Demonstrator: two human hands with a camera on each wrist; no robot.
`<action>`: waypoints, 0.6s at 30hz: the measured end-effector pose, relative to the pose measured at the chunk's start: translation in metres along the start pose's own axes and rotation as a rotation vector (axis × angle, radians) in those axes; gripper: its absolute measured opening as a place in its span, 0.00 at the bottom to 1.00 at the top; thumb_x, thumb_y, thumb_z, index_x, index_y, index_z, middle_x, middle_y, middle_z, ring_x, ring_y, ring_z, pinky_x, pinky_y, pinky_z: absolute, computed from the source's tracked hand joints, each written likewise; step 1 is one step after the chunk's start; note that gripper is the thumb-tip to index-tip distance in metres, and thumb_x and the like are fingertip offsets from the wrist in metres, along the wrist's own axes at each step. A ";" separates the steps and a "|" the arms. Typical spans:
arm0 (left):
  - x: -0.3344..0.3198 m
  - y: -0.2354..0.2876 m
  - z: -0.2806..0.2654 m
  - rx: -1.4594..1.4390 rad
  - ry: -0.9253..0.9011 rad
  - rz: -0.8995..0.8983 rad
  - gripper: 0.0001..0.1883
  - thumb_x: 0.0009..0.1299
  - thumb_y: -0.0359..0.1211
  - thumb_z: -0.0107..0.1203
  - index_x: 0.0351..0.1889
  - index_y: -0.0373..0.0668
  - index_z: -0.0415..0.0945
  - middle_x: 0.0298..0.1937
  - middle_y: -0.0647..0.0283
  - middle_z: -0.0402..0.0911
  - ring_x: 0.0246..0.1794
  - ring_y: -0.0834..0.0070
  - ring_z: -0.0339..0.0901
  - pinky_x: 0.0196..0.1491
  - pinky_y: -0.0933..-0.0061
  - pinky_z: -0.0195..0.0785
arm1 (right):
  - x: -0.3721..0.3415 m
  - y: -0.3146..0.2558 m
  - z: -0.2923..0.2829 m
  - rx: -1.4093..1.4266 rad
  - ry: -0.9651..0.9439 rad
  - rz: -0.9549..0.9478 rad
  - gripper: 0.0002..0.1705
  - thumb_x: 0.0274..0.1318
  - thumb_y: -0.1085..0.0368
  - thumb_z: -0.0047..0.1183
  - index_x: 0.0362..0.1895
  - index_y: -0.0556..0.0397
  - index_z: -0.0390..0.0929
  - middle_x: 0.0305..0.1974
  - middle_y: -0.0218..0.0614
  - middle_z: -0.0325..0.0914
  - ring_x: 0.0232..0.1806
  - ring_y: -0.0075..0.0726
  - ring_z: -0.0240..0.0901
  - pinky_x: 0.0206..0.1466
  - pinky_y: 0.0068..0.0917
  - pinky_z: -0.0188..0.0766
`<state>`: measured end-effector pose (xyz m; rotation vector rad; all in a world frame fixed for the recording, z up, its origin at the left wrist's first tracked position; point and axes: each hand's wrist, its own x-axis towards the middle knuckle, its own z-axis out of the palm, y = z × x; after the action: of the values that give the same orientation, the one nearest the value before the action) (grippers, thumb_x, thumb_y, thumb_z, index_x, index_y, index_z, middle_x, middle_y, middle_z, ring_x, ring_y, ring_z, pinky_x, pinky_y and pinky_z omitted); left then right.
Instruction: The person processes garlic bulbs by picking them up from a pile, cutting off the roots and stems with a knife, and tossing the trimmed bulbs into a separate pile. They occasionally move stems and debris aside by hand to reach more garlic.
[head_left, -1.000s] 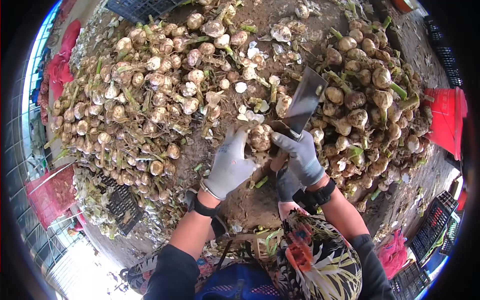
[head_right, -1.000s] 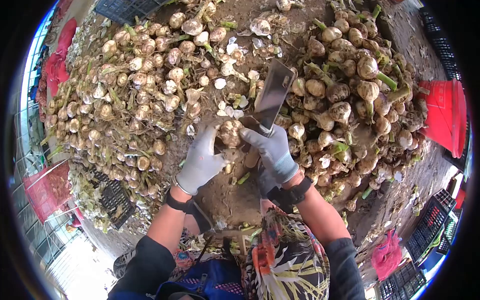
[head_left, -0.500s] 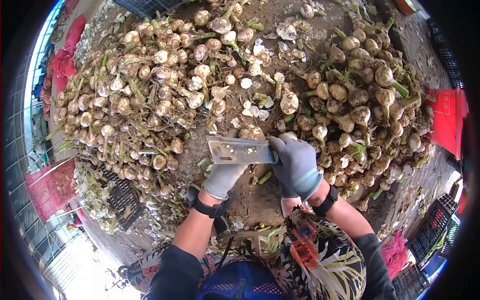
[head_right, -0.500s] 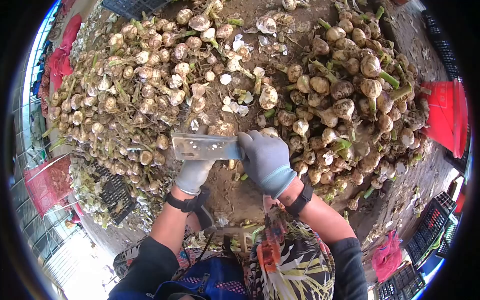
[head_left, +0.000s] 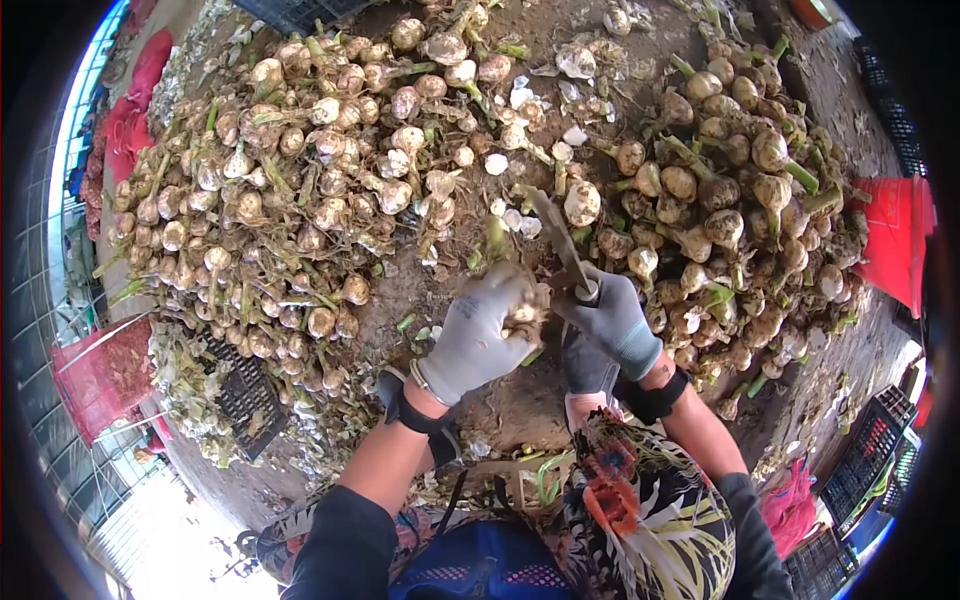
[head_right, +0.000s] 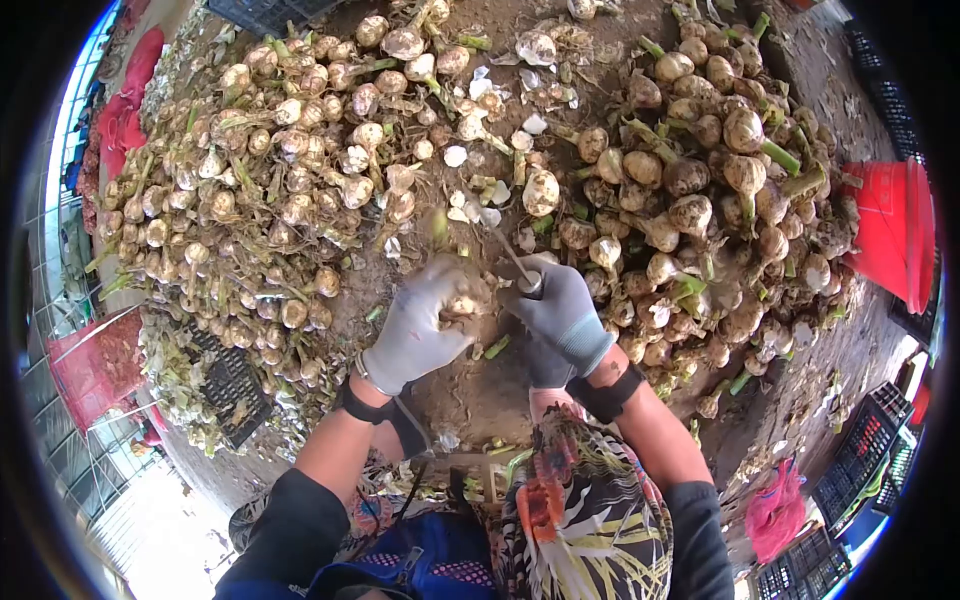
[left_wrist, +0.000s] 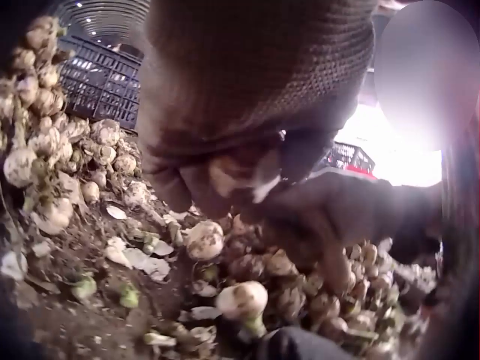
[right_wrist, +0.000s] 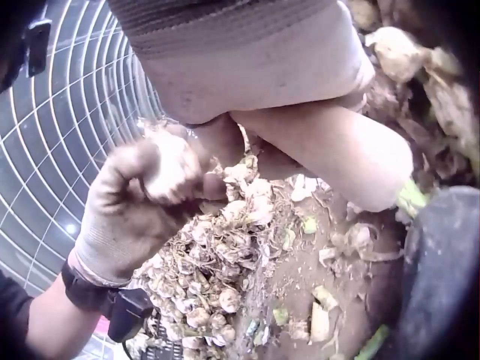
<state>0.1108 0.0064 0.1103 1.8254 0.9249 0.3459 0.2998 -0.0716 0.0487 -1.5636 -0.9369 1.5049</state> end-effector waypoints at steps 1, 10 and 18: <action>-0.002 -0.002 -0.004 0.262 -0.094 0.100 0.10 0.56 0.28 0.63 0.36 0.45 0.79 0.38 0.63 0.79 0.39 0.61 0.79 0.44 0.64 0.73 | -0.001 -0.011 0.000 0.004 -0.002 0.002 0.15 0.53 0.65 0.64 0.45 0.55 0.83 0.33 0.38 0.83 0.35 0.34 0.80 0.45 0.28 0.75; 0.027 0.075 0.044 0.012 -0.172 0.542 0.15 0.58 0.29 0.60 0.44 0.48 0.78 0.40 0.60 0.80 0.36 0.58 0.81 0.42 0.64 0.78 | -0.011 0.089 0.020 -0.235 -0.154 0.148 0.14 0.53 0.56 0.63 0.42 0.48 0.84 0.31 0.42 0.83 0.31 0.47 0.80 0.38 0.39 0.76; 0.042 -0.067 0.007 0.416 0.507 -0.578 0.32 0.64 0.38 0.67 0.60 0.39 0.61 0.51 0.50 0.73 0.41 0.59 0.79 0.37 0.61 0.78 | 0.007 0.049 0.005 0.189 0.139 0.248 0.09 0.54 0.75 0.61 0.41 0.59 0.83 0.32 0.24 0.81 0.32 0.18 0.74 0.37 0.20 0.73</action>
<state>0.1141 0.0450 0.0410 1.7554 1.9381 0.2621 0.2950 -0.0868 0.0021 -1.6661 -0.5204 1.5789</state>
